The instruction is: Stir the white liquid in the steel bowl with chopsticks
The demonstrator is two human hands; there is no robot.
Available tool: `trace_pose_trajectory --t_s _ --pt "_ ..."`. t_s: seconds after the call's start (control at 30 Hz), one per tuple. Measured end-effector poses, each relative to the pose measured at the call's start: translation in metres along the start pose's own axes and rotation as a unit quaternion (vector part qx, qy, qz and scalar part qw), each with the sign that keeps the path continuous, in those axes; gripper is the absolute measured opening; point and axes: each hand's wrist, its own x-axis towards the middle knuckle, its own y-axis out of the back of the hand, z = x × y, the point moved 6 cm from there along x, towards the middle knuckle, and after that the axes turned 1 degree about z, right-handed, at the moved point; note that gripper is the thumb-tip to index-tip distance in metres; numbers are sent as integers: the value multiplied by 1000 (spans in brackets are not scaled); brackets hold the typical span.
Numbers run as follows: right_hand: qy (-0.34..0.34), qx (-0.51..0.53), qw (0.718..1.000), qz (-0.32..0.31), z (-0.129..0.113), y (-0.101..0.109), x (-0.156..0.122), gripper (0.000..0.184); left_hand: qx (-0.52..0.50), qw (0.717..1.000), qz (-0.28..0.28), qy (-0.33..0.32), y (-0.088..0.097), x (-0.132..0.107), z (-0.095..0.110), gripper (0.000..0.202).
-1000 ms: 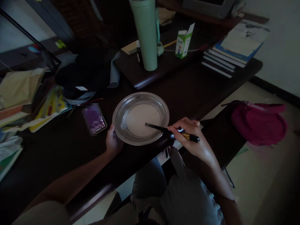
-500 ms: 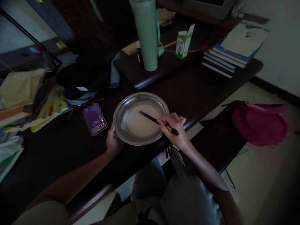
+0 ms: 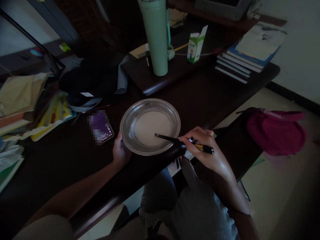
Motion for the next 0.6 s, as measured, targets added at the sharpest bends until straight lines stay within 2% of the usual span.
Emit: trace_pose_trajectory --t_s 0.1,0.33,0.47,0.6 --pt "8 17 1000 -19 -4 -12 3 30 0 1000 -3 1 -2 -1 2 37" --pt "22 -13 1000 1 -3 -46 16 29 7 1000 10 1 -3 -5 6 38" --pt "29 -29 999 32 0 -51 20 25 -2 1000 11 2 -4 -6 7 39" --pt "22 -43 997 64 5 -46 23 25 -3 1000 8 4 -3 -7 7 42"
